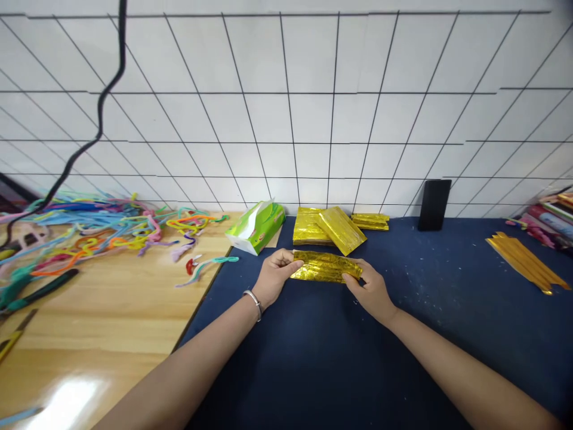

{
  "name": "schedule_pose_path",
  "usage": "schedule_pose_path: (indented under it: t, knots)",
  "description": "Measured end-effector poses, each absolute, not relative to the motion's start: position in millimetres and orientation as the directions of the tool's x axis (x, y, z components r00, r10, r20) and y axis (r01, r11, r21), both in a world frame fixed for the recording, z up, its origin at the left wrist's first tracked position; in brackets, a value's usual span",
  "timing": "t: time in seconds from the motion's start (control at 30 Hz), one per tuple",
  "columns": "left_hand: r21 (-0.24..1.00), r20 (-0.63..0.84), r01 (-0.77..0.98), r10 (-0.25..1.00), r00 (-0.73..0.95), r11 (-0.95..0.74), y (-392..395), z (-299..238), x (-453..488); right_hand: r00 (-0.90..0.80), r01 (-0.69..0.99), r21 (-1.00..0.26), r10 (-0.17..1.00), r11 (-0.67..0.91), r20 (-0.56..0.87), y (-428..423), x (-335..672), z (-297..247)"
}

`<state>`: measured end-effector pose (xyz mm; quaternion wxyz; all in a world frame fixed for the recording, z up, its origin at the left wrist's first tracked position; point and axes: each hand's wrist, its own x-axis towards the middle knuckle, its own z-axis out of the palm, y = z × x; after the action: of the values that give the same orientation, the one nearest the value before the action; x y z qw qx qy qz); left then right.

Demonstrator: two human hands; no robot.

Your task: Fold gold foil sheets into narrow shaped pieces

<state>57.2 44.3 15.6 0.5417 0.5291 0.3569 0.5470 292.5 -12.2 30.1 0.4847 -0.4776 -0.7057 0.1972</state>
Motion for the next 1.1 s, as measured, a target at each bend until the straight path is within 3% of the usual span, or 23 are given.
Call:
schedule_pose_path:
  t: [0.6, 1.1]
  knots:
    - [0.947, 0.212, -0.253, 0.977, 0.025, -0.199, 40.0, 17.5, 63.2, -0.049, 0.4, -0.832, 0.916, 0.383, 0.398, -11.1, 292.3, 29.4]
    - [0.908, 0.166, -0.411, 0.967, 0.191, -0.075, 31.1, 30.2, 72.2, -0.005, 0.491, -0.781, 0.898, 0.385, 0.439, -4.3, 290.5, 23.0]
